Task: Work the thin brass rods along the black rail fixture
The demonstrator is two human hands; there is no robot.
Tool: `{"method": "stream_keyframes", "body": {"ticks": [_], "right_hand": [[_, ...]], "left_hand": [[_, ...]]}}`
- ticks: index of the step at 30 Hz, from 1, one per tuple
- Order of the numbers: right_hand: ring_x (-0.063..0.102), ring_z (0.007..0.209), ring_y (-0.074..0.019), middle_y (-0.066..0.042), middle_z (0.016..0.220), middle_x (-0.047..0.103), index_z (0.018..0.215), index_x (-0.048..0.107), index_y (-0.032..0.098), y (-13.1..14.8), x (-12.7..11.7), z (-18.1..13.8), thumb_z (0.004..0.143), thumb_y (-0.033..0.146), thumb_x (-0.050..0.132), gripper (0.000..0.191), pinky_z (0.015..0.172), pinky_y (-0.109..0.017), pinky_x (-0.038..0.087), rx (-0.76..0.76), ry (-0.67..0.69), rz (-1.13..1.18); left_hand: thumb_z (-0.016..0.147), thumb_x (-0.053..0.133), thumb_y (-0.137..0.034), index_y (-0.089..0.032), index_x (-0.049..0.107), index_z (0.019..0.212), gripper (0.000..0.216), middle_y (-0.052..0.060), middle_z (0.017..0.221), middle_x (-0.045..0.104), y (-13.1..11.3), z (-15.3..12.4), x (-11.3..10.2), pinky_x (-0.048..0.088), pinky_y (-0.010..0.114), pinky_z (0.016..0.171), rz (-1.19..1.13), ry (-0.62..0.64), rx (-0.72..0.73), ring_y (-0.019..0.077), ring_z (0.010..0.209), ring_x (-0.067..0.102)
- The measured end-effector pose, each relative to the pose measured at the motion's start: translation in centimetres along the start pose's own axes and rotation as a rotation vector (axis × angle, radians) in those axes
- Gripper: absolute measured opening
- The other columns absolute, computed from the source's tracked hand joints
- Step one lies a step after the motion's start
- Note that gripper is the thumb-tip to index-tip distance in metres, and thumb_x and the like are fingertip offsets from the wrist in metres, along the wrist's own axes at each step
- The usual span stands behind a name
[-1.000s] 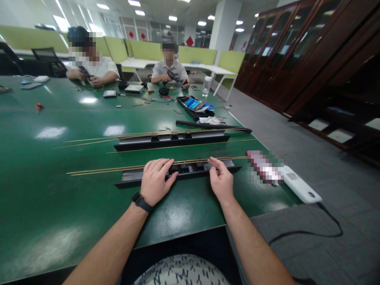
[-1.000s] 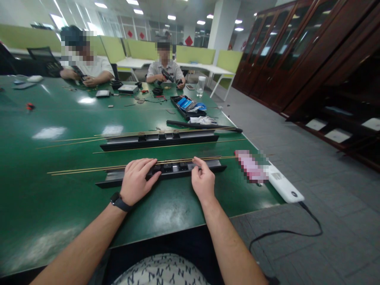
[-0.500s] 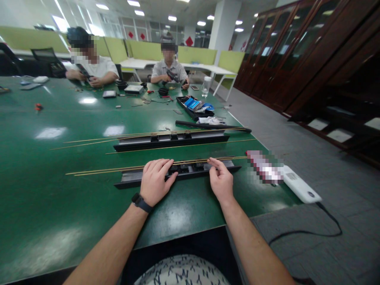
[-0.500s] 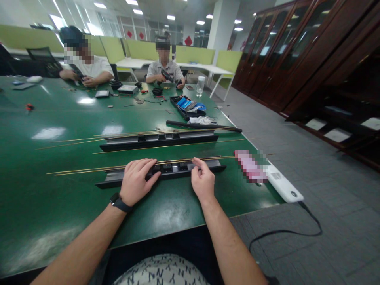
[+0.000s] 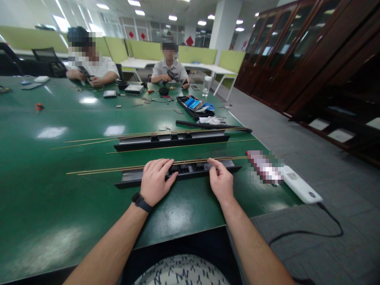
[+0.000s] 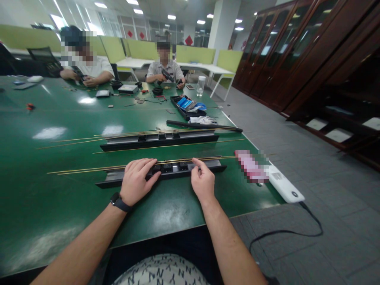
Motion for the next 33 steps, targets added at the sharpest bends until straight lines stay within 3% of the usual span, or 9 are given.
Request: {"method": "stream_keyframes", "body": {"ticks": [24, 33], "right_hand": [[0.075, 0.112, -0.0254, -0.010, 0.117, 0.080, 0.121, 0.077, 0.019, -0.19, -0.23, 0.10, 0.094, 0.029, 0.055, 0.036, 0.105, -0.040, 0.057, -0.003, -0.022, -0.011], [0.076, 0.107, -0.0247, -0.011, 0.120, 0.079, 0.126, 0.073, 0.019, 0.05, 0.23, 0.04, 0.093, 0.029, 0.057, 0.037, 0.092, -0.037, 0.062, -0.050, 0.007, 0.045]], "left_hand": [[0.098, 0.064, -0.040, -0.022, 0.067, 0.132, 0.038, 0.011, 0.125, 0.074, -0.07, 0.00, -0.03, 0.044, 0.047, 0.106, 0.017, -0.012, 0.012, 0.0299, 0.119, 0.066], [0.098, 0.064, -0.040, -0.021, 0.067, 0.131, 0.039, 0.010, 0.125, 0.073, -0.09, -0.03, -0.01, 0.044, 0.048, 0.106, 0.034, -0.001, 0.013, 0.0294, 0.119, 0.065]]}}
Point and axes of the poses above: each hand's wrist, its own z-axis towards the middle knuckle, its own x-axis out of the palm, y = z × x, the point moved 9 cm from there along z, towards the middle knuckle
